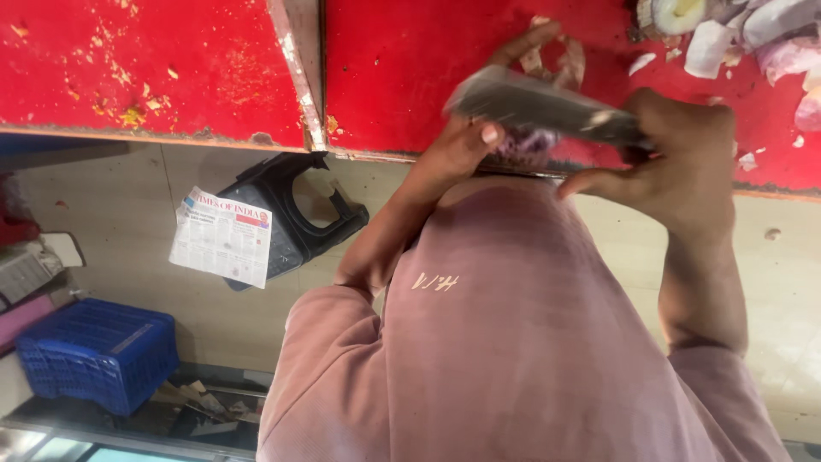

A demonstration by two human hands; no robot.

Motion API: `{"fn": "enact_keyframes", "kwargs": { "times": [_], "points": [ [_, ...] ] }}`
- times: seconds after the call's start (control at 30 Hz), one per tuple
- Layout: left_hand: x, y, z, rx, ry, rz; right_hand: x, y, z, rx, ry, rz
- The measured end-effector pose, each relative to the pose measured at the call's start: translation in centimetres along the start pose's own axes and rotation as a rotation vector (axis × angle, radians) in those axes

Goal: The person peels and cuts a red onion using a knife on a red counter surface.

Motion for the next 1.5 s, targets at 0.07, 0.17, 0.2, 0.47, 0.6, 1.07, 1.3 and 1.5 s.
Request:
{"fn": "enact_keyframes", "kwargs": {
  "times": [0.07, 0.17, 0.2, 0.47, 0.6, 1.07, 1.3, 1.5],
  "points": [
    [-0.3, -0.2, -0.7, -0.060, -0.074, 0.034, -1.2, -1.9, 0.3, 0.085, 0.008, 0.052],
    [-0.6, -0.2, -2.1, -0.025, -0.138, 0.069, -1.9, -3.9, 0.7, 0.185, 0.021, 0.167],
    [-0.6, 0.1, -2.5, 0.028, -0.145, 0.065, -1.8, -4.6, 0.8, 0.200, 0.031, 0.233],
    [-0.5, -2.0, -2.9, 0.311, -0.031, 0.100, -1.5, -3.4, -1.2, 0.362, 0.031, 0.226],
    [-0.6, -3.2, -1.4, 0.435, 0.133, 0.084, -0.8, -3.2, -2.6, 0.407, 0.069, 0.236],
    [0.5, -0.2, -0.5, 0.124, 0.058, -0.064, 3.5, 5.9, -0.9, -0.119, 0.218, -0.164],
    [0.6, -0.7, -2.2, 0.123, -0.097, 0.122, 0.0, 1.4, -1.8, -0.143, 0.010, -0.002],
    [-1.0, -0.3, 1.5, -0.322, 0.022, -0.015, -1.3, 1.5, -2.3, -0.191, -0.014, -0.012]
  ]
}}
Point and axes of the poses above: each hand's wrist, its own x-axis away from the middle knuckle, its own z-axis out of the back of the hand, y = z × x, the point moved 10 cm from there along -x, towards the middle knuckle, and after that the axes turned 12 degrees about -y, right-handed, at the moved point
